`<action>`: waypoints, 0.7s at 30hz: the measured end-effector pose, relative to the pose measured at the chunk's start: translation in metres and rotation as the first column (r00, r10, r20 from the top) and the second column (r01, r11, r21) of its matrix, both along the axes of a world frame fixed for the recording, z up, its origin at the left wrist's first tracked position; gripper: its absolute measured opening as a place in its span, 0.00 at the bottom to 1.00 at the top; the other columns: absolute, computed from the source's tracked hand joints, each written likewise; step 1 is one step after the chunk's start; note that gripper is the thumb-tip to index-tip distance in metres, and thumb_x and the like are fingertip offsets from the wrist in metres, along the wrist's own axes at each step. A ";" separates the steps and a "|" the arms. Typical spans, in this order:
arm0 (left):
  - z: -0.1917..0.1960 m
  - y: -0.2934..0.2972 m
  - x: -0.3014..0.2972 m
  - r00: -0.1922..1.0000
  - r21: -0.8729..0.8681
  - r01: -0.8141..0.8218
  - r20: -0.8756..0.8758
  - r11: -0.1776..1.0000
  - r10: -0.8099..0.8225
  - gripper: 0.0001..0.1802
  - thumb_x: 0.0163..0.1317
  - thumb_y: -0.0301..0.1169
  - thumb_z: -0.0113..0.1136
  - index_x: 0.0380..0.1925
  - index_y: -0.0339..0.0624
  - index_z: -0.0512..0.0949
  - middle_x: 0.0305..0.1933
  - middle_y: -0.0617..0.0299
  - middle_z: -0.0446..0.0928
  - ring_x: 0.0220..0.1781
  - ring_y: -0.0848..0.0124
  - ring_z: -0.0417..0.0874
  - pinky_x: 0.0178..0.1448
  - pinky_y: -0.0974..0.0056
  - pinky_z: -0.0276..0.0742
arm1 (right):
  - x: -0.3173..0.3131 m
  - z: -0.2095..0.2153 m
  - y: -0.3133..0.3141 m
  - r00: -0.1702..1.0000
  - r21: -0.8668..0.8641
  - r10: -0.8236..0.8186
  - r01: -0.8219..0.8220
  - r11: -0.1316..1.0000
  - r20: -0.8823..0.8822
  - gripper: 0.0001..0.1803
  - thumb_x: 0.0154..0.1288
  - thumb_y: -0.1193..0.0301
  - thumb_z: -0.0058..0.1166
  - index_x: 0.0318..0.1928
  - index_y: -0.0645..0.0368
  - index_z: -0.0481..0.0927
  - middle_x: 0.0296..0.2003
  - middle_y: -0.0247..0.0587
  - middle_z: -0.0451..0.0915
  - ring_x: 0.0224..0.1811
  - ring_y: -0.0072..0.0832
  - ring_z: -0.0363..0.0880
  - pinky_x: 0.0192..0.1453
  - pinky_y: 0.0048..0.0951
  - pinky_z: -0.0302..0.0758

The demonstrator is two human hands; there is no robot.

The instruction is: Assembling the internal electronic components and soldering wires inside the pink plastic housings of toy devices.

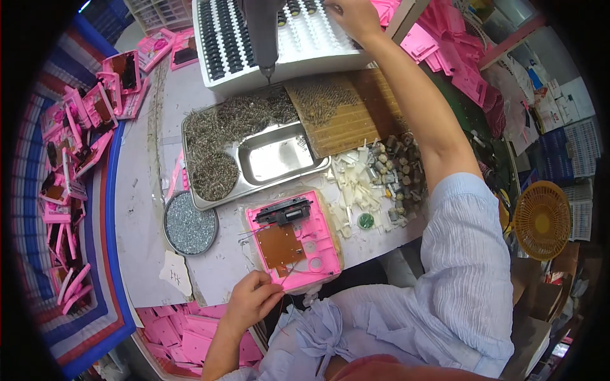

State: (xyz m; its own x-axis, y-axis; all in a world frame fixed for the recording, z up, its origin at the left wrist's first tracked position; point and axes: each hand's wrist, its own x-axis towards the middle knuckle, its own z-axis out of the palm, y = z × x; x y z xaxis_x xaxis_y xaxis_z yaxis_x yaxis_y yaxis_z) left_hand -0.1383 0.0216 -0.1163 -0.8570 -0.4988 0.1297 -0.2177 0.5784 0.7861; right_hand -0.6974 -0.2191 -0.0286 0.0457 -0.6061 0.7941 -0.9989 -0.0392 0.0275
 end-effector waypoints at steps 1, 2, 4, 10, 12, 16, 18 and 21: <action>0.002 0.000 -0.001 1.000 0.005 -0.005 -0.001 1.000 0.005 0.11 0.51 0.25 0.78 0.34 0.41 0.85 0.35 0.58 0.75 0.34 0.62 0.80 0.36 0.60 0.78 | 0.003 0.001 0.002 1.000 -0.012 0.006 -0.006 1.000 -0.002 0.09 0.60 0.68 0.64 0.38 0.58 0.88 0.38 0.48 0.84 0.49 0.48 0.80 0.54 0.44 0.78; 0.003 0.001 -0.001 1.000 0.011 -0.007 -0.003 1.000 0.007 0.11 0.52 0.25 0.77 0.34 0.41 0.85 0.35 0.57 0.75 0.33 0.61 0.81 0.36 0.59 0.78 | 0.005 0.004 0.005 0.998 0.037 0.019 -0.021 0.999 0.052 0.08 0.60 0.68 0.64 0.37 0.57 0.88 0.38 0.48 0.84 0.48 0.48 0.80 0.54 0.44 0.78; 0.003 0.005 0.000 1.000 0.010 -0.029 0.009 1.000 0.029 0.11 0.51 0.25 0.77 0.34 0.41 0.85 0.36 0.57 0.75 0.33 0.61 0.80 0.36 0.59 0.78 | 0.006 0.016 0.018 0.987 0.135 0.027 -0.049 0.990 0.161 0.07 0.60 0.68 0.64 0.36 0.57 0.88 0.36 0.48 0.83 0.46 0.48 0.81 0.54 0.44 0.78; 0.000 0.007 -0.001 0.999 0.001 -0.046 -0.010 0.999 0.046 0.11 0.51 0.25 0.77 0.34 0.41 0.84 0.35 0.58 0.74 0.33 0.62 0.79 0.35 0.60 0.77 | -0.022 0.031 0.074 0.995 0.716 0.037 -0.095 0.691 0.096 0.09 0.56 0.71 0.63 0.36 0.61 0.84 0.29 0.42 0.85 0.35 0.33 0.85 0.42 0.37 0.79; -0.001 0.005 -0.003 0.999 -0.005 -0.038 -0.014 0.999 0.038 0.11 0.52 0.25 0.77 0.34 0.41 0.84 0.35 0.58 0.73 0.33 0.62 0.79 0.35 0.60 0.77 | -0.017 0.032 0.079 0.993 0.644 0.090 -0.114 0.757 0.070 0.08 0.56 0.71 0.64 0.36 0.61 0.84 0.29 0.42 0.84 0.35 0.32 0.85 0.43 0.38 0.79; 0.000 0.005 -0.004 0.999 -0.012 -0.032 -0.026 0.999 0.032 0.10 0.53 0.24 0.76 0.34 0.41 0.83 0.36 0.57 0.74 0.34 0.60 0.79 0.37 0.60 0.77 | -0.015 0.024 0.088 0.963 0.537 0.192 -0.064 0.841 -0.187 0.09 0.61 0.67 0.63 0.36 0.59 0.85 0.35 0.51 0.84 0.42 0.49 0.83 0.49 0.46 0.78; 0.002 0.004 -0.007 0.999 -0.017 -0.033 -0.034 0.999 0.033 0.09 0.54 0.24 0.75 0.34 0.40 0.83 0.36 0.56 0.74 0.34 0.60 0.80 0.37 0.59 0.77 | -0.023 0.023 0.097 0.962 0.398 0.203 -0.115 0.910 -0.184 0.10 0.61 0.66 0.63 0.35 0.60 0.85 0.34 0.50 0.84 0.40 0.50 0.83 0.46 0.45 0.78; -0.002 0.004 -0.003 0.998 -0.031 -0.041 -0.040 0.999 0.039 0.10 0.54 0.24 0.75 0.33 0.39 0.82 0.36 0.55 0.74 0.36 0.58 0.80 0.39 0.59 0.77 | 0.010 0.034 0.125 0.952 0.380 0.039 -0.159 0.911 0.304 0.09 0.65 0.68 0.60 0.39 0.60 0.85 0.33 0.46 0.86 0.35 0.39 0.84 0.42 0.37 0.78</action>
